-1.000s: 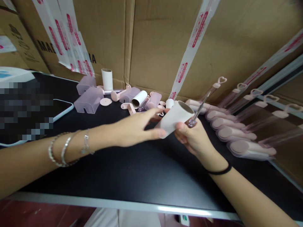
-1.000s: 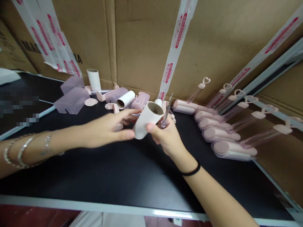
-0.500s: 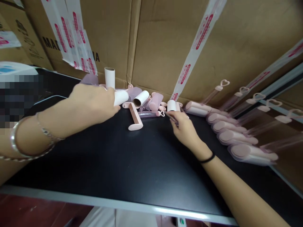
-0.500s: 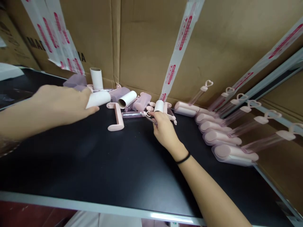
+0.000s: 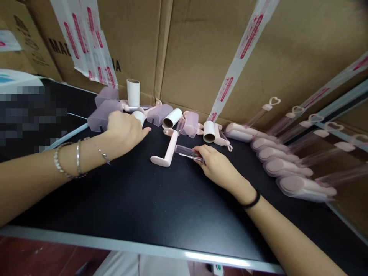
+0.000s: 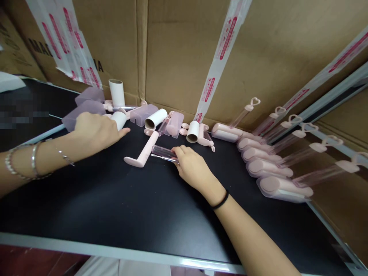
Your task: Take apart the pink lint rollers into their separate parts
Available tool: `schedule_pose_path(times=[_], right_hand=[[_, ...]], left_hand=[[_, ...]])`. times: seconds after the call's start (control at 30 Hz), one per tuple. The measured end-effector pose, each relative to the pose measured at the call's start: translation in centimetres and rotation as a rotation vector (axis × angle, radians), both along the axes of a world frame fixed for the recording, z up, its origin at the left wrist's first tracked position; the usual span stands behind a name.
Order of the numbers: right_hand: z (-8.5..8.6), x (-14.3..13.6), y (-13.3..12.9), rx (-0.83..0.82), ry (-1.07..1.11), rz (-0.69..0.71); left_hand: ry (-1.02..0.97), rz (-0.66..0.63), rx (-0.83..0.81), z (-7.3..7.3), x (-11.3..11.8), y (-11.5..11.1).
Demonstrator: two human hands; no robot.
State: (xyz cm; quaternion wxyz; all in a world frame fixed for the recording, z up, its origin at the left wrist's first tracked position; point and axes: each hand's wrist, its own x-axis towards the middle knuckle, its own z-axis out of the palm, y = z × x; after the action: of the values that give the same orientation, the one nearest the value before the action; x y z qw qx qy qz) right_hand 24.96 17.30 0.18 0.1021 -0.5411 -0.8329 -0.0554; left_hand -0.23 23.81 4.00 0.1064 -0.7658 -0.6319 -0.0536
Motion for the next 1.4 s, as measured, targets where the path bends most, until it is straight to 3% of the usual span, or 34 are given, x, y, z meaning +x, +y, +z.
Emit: schedule_pose_path(times=[0.23,0.3,0.4,0.5,0.6,0.67,0.73,0.87,0.97,1.1,1.27,1.4], right_hand=[[0.7,-0.4,-1.4,0.091,-0.036,-0.084],[0.6,-0.3,-1.4,0.133,0.01,-0.081],[0.5,-0.2,-1.4,0.169,0.089,-0.087],[0.5,-0.2,-1.5,0.172,0.122,-0.064],[0.8,-0.3,-1.7,0.208,0.08,-0.052],[1.0,-0.3,-1.9,0.249,0.009,-0.065],[1.2,-0.4,-2.1,0.283,-0.076,-0.07],[1.4,-0.4,-2.2,0.312,-0.146,-0.023],[1.7,-0.5,-2.3,0.369,-0.089,0.018],[2.0,-0.3,-2.8,0.47,0.029,0.012],[2.0,-0.7,-3.3,0.377,0.122,-0.158],[1.9,-1.5,-3.5,0.296,0.026,-0.147]], left_hand=[[-0.004,-0.019,0.105,0.1,-0.2,0.8],[-0.032,-0.123,0.183,0.0,-0.2,0.9],[-0.238,-0.414,0.144,-0.2,0.4,0.5],[-0.76,-0.642,-0.212,-1.0,1.4,-0.3],[-1.21,-0.605,-0.733,-1.7,2.1,-0.7],[-1.287,-0.547,-0.968,-1.9,2.3,-0.8],[-1.235,-0.53,-1.064,-1.9,2.4,-1.0],[-1.132,-0.482,-0.957,-1.9,3.0,-1.7],[-1.116,-0.396,-0.811,-2.3,3.4,-2.1],[-1.164,-0.397,-0.709,-3.1,3.5,-2.2],[-1.409,-0.463,-0.742,-3.6,3.6,-2.7],[-1.366,-0.45,-0.812,-3.3,3.7,-3.1]])
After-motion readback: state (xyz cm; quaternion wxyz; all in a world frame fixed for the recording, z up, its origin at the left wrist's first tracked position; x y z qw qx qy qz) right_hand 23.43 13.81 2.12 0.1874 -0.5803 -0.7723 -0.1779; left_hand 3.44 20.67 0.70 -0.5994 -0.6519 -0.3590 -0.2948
